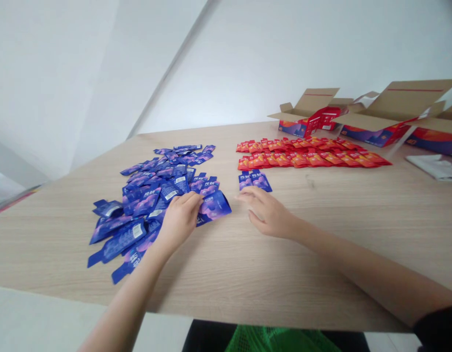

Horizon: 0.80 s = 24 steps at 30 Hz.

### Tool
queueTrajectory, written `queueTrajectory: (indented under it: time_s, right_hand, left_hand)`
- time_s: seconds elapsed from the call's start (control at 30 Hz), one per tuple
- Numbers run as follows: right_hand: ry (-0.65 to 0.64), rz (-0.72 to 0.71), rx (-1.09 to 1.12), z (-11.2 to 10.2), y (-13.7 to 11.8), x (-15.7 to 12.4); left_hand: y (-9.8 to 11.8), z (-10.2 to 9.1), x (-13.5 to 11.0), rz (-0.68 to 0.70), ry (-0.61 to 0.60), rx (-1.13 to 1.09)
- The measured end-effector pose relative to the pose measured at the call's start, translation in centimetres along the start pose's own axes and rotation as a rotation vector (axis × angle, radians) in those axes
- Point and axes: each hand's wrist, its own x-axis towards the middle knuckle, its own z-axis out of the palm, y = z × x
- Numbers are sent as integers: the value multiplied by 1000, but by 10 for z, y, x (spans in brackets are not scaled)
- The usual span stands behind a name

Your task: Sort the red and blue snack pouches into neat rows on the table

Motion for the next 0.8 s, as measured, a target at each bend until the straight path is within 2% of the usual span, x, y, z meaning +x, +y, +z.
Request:
queueTrajectory:
  time_s: [0.07, 0.13, 0.23, 0.3, 0.37, 0.47, 0.53, 0.63, 0.7, 0.8]
  right_hand:
    - [-33, -26, 73, -14, -17, 7]
    - [-95, -77, 133, -26, -31, 9]
    - [-125, -100, 187, -38, -42, 1]
    - [-111, -81, 189, -42, -40, -10]
    - [-91, -59, 166, -46, -29, -23]
    - [10, 58, 77, -56, 3, -41]
    - [137, 200, -32, -61, 34, -49]
    - [294, 337, -208, -60, 84, -55]
    - [298, 323, -294, -52, 113, -56]
    - [174, 259, -390, -34, 139, -54]
  left_hand:
    - [15, -6, 9, 22, -175, -356]
    - [31, -4, 17, 52, -349, -629]
    - [54, 13, 29, 133, -530, -826]
    - [66, 26, 36, 167, -602, -819]
    - [75, 33, 40, 145, -575, -745]
    - [74, 27, 41, 76, -361, -577]
    - [60, 13, 34, 36, -225, -397]
    - [16, -8, 4, -31, -106, -95]
    - [-26, -16, -29, -99, -37, 61]
    - [-95, -16, -89, -180, 20, 279]
